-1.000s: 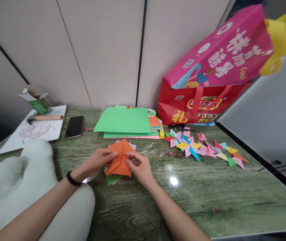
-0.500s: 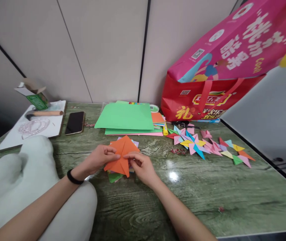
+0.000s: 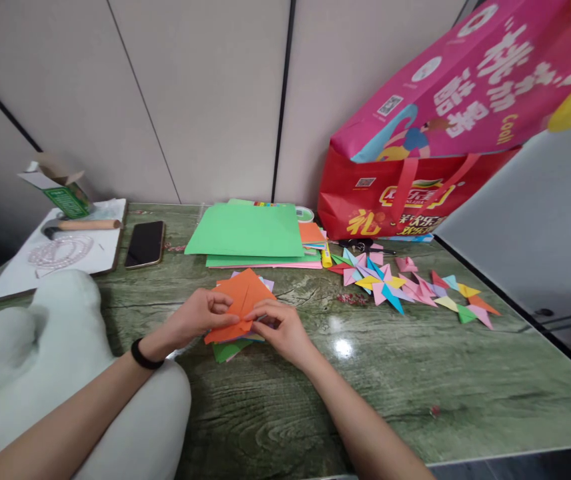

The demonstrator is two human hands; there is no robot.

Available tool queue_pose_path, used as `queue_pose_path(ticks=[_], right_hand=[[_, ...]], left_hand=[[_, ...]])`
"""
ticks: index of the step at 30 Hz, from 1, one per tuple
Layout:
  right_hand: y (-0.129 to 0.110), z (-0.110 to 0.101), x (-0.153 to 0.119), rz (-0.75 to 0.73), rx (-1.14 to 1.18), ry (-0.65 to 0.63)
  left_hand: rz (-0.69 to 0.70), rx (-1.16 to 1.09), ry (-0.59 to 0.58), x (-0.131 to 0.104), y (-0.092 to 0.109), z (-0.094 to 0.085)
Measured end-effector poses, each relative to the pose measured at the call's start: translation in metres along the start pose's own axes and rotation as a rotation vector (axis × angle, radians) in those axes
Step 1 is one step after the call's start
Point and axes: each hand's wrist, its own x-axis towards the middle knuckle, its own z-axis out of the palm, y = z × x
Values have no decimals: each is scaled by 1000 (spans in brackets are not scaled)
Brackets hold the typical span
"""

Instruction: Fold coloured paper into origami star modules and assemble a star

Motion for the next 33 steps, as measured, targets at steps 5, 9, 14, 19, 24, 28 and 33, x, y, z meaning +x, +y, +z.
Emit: queue_pose_path(ticks=[5,9,14,19,24,28,33], right_hand=[[1,7,-2,115,141,58],[4,12,-3,243,307,123],[1,13,-1,257,321,214],[-4,9,3,261,296,351],[-4,8,2,230,278,411],[-4,9,1,156,274,361],[-6,10,1,70,274,339]], left_hand=[[32,-1,-39,-2,4,2],[19,-51,-30,-2,4,6],[22,-209,-8,-3,7,7],[88,-333,3,-6,12,4],[101,-272,36,-5,8,4],[159,-84,183,-5,6,5],[212,46,248,-5,9,4]])
